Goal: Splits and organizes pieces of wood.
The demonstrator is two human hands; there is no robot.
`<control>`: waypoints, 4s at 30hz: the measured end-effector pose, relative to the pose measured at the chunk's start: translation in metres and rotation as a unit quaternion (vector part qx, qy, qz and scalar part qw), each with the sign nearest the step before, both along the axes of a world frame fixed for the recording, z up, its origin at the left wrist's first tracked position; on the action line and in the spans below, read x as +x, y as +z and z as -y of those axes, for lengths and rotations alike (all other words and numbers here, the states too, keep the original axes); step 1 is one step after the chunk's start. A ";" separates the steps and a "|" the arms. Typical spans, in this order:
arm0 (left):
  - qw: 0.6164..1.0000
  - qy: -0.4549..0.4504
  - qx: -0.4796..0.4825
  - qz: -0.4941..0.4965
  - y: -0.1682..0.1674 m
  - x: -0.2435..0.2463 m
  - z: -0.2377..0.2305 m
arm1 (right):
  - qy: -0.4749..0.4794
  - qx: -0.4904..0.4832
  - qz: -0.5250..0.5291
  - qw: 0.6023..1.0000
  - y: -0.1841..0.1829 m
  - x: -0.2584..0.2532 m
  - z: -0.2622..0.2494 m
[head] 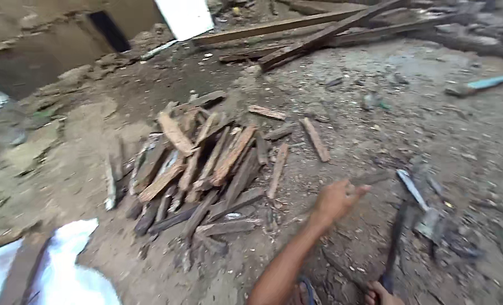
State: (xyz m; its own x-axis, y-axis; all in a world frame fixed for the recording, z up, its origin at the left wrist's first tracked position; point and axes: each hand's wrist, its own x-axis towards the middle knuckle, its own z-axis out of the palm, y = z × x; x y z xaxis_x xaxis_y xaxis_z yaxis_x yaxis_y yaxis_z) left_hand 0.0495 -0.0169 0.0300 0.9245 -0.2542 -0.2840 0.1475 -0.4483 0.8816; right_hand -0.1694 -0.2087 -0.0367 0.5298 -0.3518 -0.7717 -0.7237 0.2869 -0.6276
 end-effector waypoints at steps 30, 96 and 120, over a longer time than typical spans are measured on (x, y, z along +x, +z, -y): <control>0.910 -0.245 0.317 0.102 -0.084 0.068 0.060 | -0.022 0.015 -0.066 0.997 -0.025 -0.023 -0.022; 0.938 0.198 0.140 0.247 -0.059 -0.102 -0.120 | 0.523 -0.021 -0.055 0.851 0.075 0.158 -0.054; 0.845 -0.444 0.216 0.207 0.349 0.031 0.075 | 0.087 -0.057 -0.200 0.974 0.051 0.023 0.174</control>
State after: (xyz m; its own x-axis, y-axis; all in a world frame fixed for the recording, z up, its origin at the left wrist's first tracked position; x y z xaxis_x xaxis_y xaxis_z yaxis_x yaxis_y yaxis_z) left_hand 0.0801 -0.0924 0.3792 0.4667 -0.8549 -0.2266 -0.6966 -0.5131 0.5014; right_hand -0.1466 -0.3823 0.0140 0.2546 -0.3787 -0.8898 -0.9484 0.0821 -0.3063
